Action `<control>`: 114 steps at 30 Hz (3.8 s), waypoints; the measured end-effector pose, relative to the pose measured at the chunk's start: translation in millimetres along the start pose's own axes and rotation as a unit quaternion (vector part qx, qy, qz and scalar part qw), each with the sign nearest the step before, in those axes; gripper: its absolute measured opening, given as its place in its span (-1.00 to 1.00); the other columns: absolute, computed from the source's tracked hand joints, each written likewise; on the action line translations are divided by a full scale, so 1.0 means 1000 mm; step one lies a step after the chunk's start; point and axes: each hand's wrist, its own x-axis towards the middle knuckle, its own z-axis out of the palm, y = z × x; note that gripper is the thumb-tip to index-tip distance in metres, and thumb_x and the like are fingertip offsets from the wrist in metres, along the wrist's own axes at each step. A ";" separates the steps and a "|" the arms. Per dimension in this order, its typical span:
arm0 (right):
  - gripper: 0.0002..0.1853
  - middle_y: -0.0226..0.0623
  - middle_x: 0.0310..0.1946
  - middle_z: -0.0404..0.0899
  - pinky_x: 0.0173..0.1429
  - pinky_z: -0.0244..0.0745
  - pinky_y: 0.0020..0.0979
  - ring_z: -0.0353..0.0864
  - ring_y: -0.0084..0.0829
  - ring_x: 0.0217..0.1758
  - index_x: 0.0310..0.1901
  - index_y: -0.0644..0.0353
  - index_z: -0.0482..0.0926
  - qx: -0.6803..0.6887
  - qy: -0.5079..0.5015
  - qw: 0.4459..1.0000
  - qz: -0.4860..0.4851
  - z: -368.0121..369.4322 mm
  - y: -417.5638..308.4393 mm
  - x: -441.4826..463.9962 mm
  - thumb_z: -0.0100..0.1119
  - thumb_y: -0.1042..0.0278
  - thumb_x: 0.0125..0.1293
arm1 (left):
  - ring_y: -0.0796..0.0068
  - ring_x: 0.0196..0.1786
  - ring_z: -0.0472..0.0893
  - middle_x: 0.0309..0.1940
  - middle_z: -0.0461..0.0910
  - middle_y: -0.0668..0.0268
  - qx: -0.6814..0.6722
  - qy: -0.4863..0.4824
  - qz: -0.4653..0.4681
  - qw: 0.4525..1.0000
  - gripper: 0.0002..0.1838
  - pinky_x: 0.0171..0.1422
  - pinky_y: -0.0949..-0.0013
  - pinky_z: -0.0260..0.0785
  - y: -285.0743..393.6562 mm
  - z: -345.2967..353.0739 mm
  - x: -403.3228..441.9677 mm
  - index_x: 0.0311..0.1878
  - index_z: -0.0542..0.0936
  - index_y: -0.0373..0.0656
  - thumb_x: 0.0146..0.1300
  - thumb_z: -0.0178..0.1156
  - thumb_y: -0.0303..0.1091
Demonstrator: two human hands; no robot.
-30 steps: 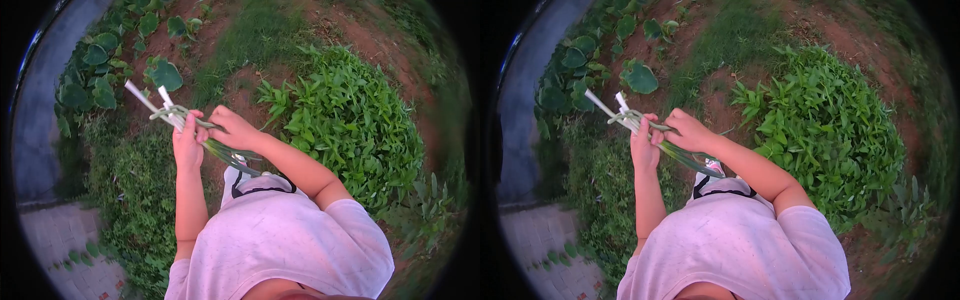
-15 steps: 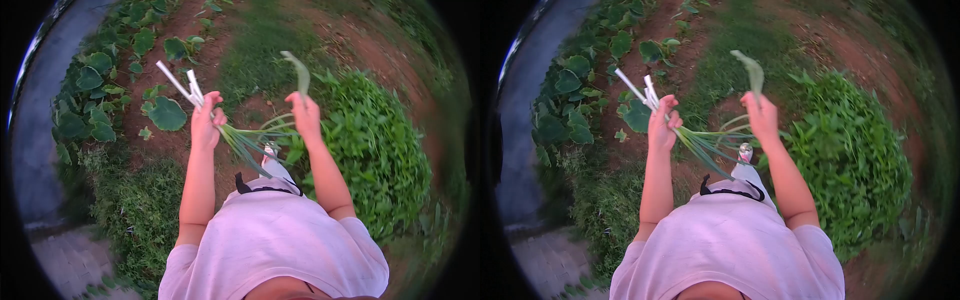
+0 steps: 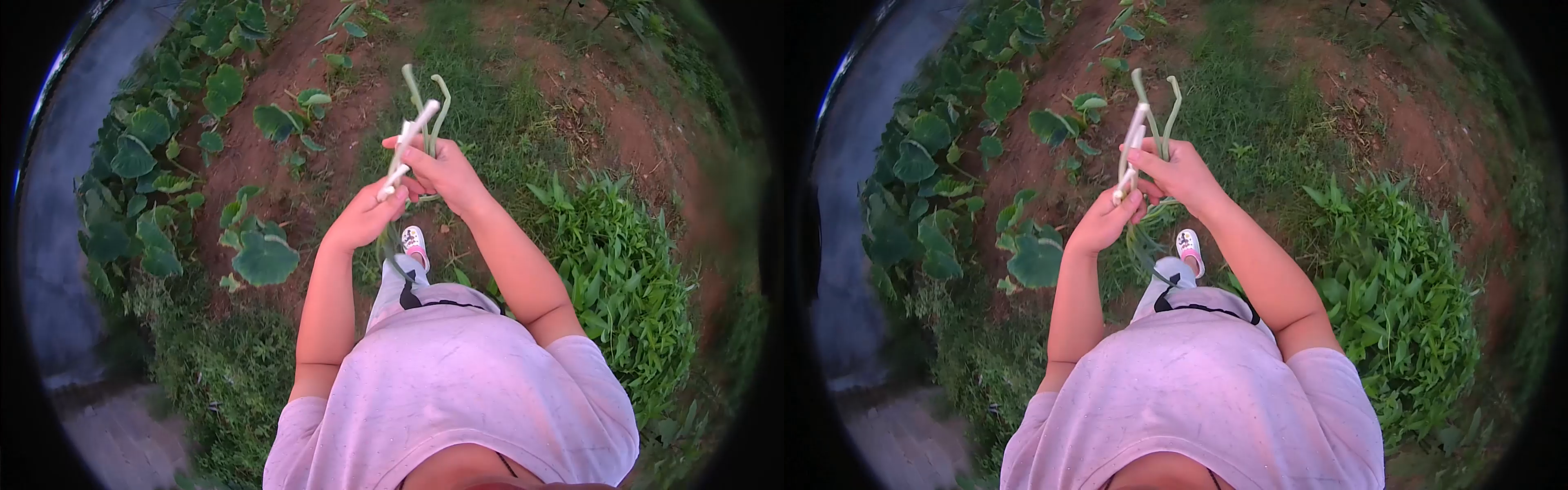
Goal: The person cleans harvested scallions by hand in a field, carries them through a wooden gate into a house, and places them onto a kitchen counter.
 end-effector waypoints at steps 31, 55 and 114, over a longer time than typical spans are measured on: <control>-0.88 -0.47 -0.54 0.47 -0.48 0.23 -0.67 0.35 -0.75 -0.54 -0.37 0.26 0.50 0.037 0.155 0.987 -0.033 -0.328 -0.088 0.573 0.15 0.39 0.12 | -0.05 -0.24 0.51 -0.40 0.50 -0.03 0.271 0.133 -0.076 0.950 -0.75 -0.26 0.14 0.31 0.025 -0.270 0.639 -0.17 0.33 -0.20 0.17 0.02 -0.26; -0.94 -0.47 -0.66 0.26 -0.64 -0.02 -0.63 0.09 -0.72 -0.73 -0.31 0.17 0.37 0.176 0.310 0.931 -0.082 -0.500 -0.226 1.127 0.00 0.49 0.17 | 0.71 -0.62 0.23 -0.66 0.28 0.48 -0.051 -0.110 -0.129 0.984 -0.72 -0.54 0.62 0.11 0.062 -0.658 1.132 -0.26 0.43 -0.21 0.32 -0.15 -0.19; -0.90 -0.54 -0.66 0.29 -0.67 -0.08 -0.66 0.08 -0.77 -0.74 -0.35 0.18 0.39 0.085 0.236 0.968 0.001 -1.381 -0.750 2.472 0.01 0.35 0.24 | 0.67 -0.69 0.28 -0.73 0.30 0.46 0.041 -0.150 -0.149 0.976 -0.55 -0.57 0.56 0.15 0.292 -1.173 2.669 -0.16 0.42 -0.26 0.29 -0.18 -0.01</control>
